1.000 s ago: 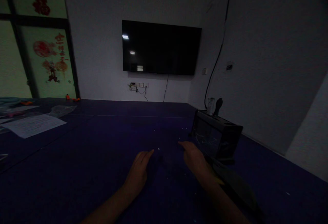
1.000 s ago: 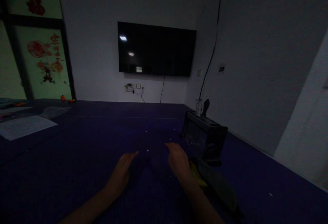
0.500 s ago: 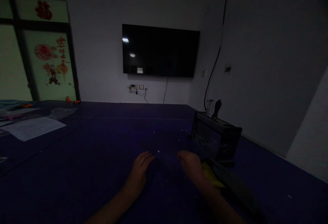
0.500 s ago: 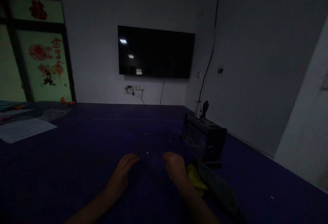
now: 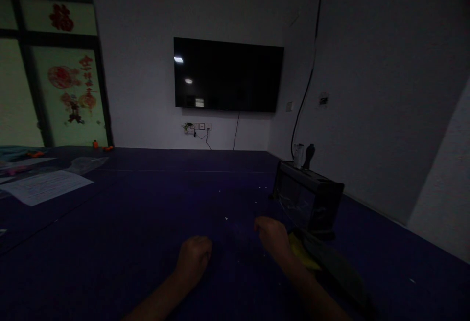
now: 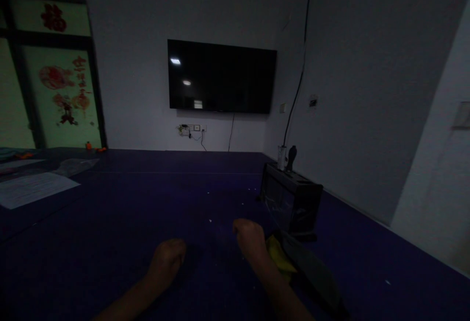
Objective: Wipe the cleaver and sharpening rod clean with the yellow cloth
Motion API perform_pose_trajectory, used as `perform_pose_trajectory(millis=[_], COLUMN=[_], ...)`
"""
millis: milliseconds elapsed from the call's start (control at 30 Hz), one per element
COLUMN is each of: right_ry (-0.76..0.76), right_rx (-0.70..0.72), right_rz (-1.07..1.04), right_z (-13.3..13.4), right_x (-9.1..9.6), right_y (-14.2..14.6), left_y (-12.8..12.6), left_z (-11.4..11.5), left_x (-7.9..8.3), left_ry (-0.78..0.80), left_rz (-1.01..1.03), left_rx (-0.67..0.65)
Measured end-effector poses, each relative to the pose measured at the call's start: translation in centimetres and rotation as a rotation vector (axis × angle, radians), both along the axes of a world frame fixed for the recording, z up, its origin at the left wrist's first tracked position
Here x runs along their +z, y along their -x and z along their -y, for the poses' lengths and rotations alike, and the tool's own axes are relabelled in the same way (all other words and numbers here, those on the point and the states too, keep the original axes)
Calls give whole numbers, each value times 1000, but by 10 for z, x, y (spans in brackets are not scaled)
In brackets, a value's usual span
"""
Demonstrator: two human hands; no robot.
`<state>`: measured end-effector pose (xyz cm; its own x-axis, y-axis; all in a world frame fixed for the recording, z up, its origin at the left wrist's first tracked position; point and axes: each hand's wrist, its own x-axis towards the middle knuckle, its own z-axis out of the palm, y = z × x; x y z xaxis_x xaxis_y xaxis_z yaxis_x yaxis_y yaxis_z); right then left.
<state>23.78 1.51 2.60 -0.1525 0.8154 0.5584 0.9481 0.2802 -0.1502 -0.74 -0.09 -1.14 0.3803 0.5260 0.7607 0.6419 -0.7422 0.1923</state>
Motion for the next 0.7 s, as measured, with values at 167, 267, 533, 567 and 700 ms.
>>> perform_pose_trajectory(millis=[167, 267, 533, 567, 700], right_ry=[-38, -67, -125, -129, -140], right_rx=[-13, -35, -8, -2, 17], right_rz=[3, 13, 35, 36, 37], right_z=[-1, -1, -3, -3, -6], right_x=[-3, -4, -7, -7, -11], right_y=[-2, -3, -2, -2, -3], left_y=[0, 1, 2, 2, 3], left_z=[1, 1, 4, 4, 4], left_x=[2, 2, 6, 7, 6], left_ry=[6, 12, -11, -18, -104], left_rz=[17, 21, 22, 16, -7], left_rx=[3, -12, -12, -9, -7])
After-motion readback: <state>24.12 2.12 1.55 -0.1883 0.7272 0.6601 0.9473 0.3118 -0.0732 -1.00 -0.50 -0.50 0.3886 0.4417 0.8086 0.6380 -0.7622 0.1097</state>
